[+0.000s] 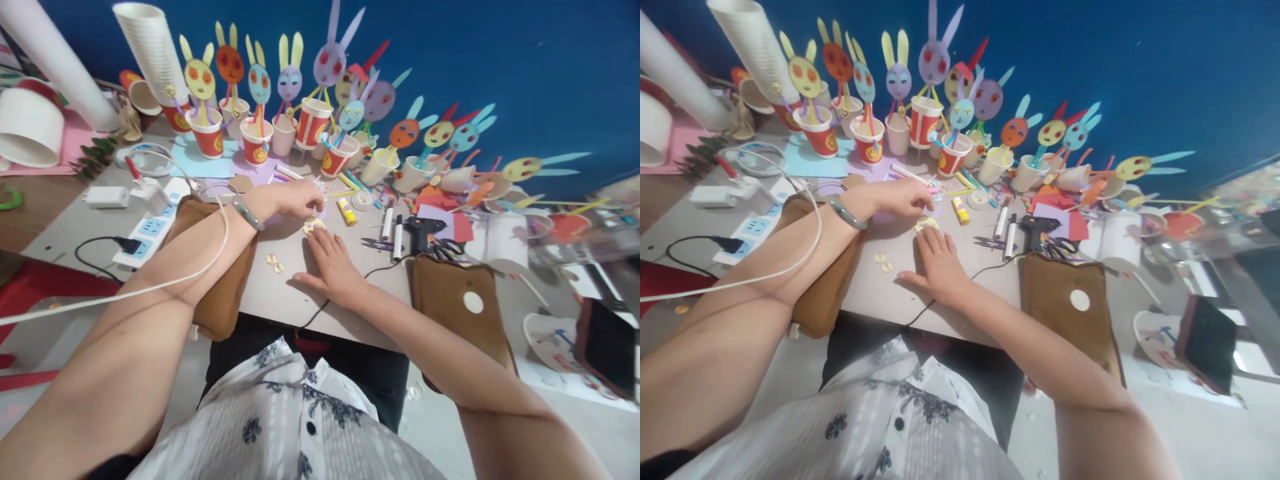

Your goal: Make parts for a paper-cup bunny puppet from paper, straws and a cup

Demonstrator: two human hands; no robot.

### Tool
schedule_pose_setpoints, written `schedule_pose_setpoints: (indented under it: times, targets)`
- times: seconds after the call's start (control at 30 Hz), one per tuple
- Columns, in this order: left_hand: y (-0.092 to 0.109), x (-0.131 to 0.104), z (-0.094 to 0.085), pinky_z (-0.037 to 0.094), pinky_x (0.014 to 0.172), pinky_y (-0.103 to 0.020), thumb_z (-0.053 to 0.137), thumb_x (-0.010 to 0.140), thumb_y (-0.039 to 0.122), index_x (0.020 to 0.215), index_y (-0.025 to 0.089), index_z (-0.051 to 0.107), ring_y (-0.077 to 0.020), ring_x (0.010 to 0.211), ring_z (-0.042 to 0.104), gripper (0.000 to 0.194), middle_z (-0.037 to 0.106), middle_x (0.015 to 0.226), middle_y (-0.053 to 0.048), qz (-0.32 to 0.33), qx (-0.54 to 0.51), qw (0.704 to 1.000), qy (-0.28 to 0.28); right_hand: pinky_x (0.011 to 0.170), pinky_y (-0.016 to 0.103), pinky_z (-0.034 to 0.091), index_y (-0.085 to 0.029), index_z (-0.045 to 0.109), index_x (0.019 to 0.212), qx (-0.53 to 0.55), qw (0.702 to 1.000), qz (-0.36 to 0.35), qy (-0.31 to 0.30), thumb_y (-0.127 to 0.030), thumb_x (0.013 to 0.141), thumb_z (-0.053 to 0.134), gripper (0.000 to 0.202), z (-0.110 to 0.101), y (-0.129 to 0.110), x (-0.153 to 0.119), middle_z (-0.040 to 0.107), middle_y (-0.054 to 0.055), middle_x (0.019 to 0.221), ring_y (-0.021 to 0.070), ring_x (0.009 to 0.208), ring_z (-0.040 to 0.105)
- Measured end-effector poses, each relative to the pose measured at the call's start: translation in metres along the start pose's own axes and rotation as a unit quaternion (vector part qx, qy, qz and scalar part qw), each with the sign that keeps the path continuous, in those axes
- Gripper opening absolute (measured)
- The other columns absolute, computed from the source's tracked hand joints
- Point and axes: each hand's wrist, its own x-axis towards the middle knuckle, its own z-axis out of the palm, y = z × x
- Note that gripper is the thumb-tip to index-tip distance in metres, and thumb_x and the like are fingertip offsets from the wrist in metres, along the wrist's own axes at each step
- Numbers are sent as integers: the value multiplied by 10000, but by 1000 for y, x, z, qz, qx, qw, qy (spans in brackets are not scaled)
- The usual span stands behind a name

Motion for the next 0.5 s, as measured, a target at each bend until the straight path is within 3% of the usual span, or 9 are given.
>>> schedule_pose_setpoints:
  times: [0.27, 0.4, 0.5]
  targets:
    - [6, 1, 8, 389, 621, -225, 562, 785, 148, 1098, 136, 768, -133, 682, 591, 375, 767, 874, -58, 33, -9, 999, -18, 1226, 643, 278, -72, 445, 1520, -9, 999, -29, -24, -693, 933, 507, 856, -14, 8, -28, 412, 283, 1596, 392, 1518, 362]
    - [11, 3, 13, 370, 617, -236, 564, 829, 217, 987, 146, 765, -132, 677, 562, 265, 742, 851, -58, 52, -7, 999, -2, 1141, 595, 398, -84, 614, 1337, -95, 995, 0, 32, -479, 975, 566, 538, -40, 29, -16, 557, 268, 1468, 386, 1360, 533]
    - [12, 4, 16, 373, 628, -253, 550, 842, 223, 892, 155, 751, -140, 667, 552, 218, 713, 790, -49, 47, 5, 999, -6, 1056, 511, 463, -99, 674, 1229, -170, 982, 74, 26, -318, 981, 543, 355, -64, 51, -3, 681, 215, 1289, 353, 1210, 623]
